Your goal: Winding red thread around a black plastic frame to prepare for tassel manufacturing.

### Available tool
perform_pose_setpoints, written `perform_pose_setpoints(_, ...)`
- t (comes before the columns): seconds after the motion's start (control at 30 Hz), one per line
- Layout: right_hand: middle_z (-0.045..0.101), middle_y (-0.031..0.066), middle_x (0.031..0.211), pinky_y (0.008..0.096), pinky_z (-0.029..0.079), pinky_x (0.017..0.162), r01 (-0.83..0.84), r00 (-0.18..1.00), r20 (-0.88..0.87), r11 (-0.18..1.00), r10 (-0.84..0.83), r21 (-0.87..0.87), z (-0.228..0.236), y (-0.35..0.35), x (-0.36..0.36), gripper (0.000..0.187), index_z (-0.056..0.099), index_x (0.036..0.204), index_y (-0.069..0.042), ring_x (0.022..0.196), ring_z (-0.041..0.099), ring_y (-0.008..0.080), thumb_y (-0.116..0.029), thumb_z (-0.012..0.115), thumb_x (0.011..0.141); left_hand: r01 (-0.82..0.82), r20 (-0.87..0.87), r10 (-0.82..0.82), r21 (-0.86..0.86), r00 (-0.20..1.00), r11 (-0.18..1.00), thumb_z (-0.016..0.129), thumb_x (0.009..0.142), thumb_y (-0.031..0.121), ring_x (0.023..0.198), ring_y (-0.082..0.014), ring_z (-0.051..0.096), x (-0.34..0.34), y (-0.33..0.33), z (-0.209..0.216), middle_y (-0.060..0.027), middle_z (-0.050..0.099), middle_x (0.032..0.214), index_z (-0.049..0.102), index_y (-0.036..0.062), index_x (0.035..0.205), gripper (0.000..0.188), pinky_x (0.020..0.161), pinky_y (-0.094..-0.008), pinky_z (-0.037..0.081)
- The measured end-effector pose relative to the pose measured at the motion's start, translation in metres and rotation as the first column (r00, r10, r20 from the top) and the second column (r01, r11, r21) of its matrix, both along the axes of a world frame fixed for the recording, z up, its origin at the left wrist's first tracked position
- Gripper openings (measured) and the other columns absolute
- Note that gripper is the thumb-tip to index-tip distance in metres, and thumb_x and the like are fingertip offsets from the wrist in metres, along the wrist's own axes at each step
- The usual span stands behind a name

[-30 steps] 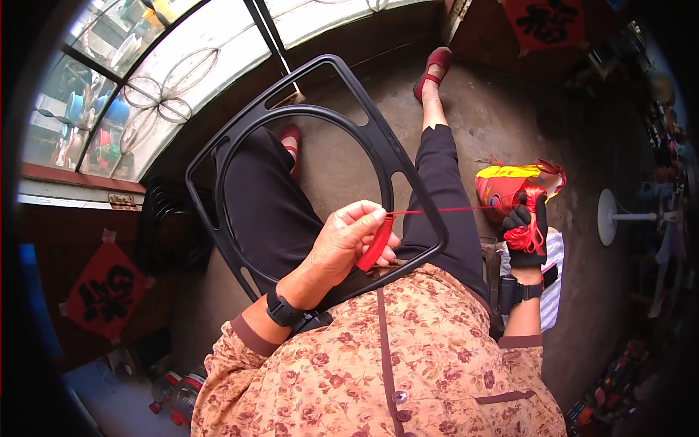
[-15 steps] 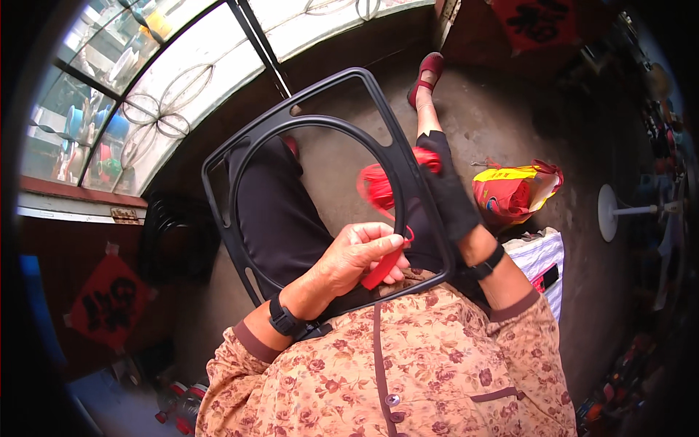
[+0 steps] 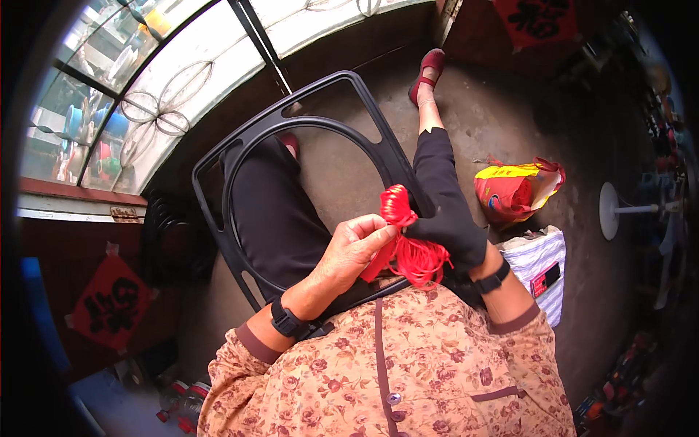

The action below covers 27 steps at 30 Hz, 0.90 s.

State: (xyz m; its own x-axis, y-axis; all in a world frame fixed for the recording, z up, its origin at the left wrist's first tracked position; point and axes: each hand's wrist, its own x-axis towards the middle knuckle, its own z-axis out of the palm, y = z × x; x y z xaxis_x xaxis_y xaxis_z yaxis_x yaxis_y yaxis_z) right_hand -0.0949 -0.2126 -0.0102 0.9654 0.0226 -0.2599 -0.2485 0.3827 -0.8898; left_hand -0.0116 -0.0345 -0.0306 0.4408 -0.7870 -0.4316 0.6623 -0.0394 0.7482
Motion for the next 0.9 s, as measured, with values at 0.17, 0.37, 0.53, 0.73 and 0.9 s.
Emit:
perform_pose_setpoints(0.17,0.065,0.0014,0.085,0.0276,0.047,0.065,0.023,0.992,-0.093,0.863,-0.081,-0.505,-0.009,0.002,-0.024,0.023,0.065,0.099,-0.001,0.074,0.060,0.0092,-0.016,0.068,0.082,0.059,-0.052,-0.059,0.013,0.997,0.998,0.062,0.093,0.018,0.058,-0.0040,0.055,0.003,0.007,0.011,-0.0018,0.064,0.078,0.061,0.0036,0.091,0.014,0.048,-0.0175,0.044)
perform_pose_setpoints(0.37,0.063,0.0033,0.091,0.0244,0.047,0.068,0.089,0.974,-0.214,0.993,-0.070,0.081,-0.003,0.003,-0.025,0.028,0.062,0.106,-0.001,0.079,0.058,0.0101,-0.014,0.065,0.081,0.040,-0.142,-0.040,-0.004,0.989,0.999,0.060,0.094,0.019,0.066,-0.0146,0.067,0.001,0.006,0.009,-0.0064,0.065,0.079,0.058,0.0031,0.094,0.016,0.058,-0.0263,0.058)
perform_pose_setpoints(0.53,0.062,0.0019,0.092,0.0223,0.046,0.071,-0.054,0.932,-0.362,0.997,0.034,-0.047,0.009,-0.029,-0.046,0.029,0.063,0.108,-0.001,0.083,0.058,0.0098,-0.015,0.066,0.082,-0.019,-0.198,0.016,-0.016,0.980,1.000,0.060,0.094,0.020,0.063,-0.0170,0.067,0.004,0.007,0.010,-0.0098,0.066,0.079,0.058,0.0045,0.097,0.015,0.056,-0.0272,0.058)
perform_pose_setpoints(0.73,0.063,0.0083,0.097,0.0291,0.049,0.077,0.052,0.996,-0.076,0.994,-0.045,0.099,-0.005,-0.065,-0.084,0.069,0.055,0.116,0.004,0.088,0.061,0.0150,-0.034,0.082,0.065,-0.025,-0.212,0.025,0.003,0.977,1.000,0.060,0.094,0.018,0.063,-0.0179,0.067,0.011,0.007,0.013,-0.0115,0.066,0.077,0.057,0.0053,0.096,0.013,0.056,-0.0283,0.059)
perform_pose_setpoints(0.9,0.063,0.0090,0.106,0.0315,0.045,0.092,0.190,0.979,-0.042,0.969,-0.199,-0.158,-0.008,-0.058,-0.069,0.046,0.057,0.117,-0.001,0.101,0.060,0.0180,-0.033,0.068,0.086,0.030,-0.085,-0.025,0.059,0.996,0.998,0.062,0.093,0.017,0.061,-0.0132,0.066,0.018,0.013,0.020,-0.0096,0.066,0.077,0.058,0.0044,0.091,0.014,0.056,-0.0247,0.057)
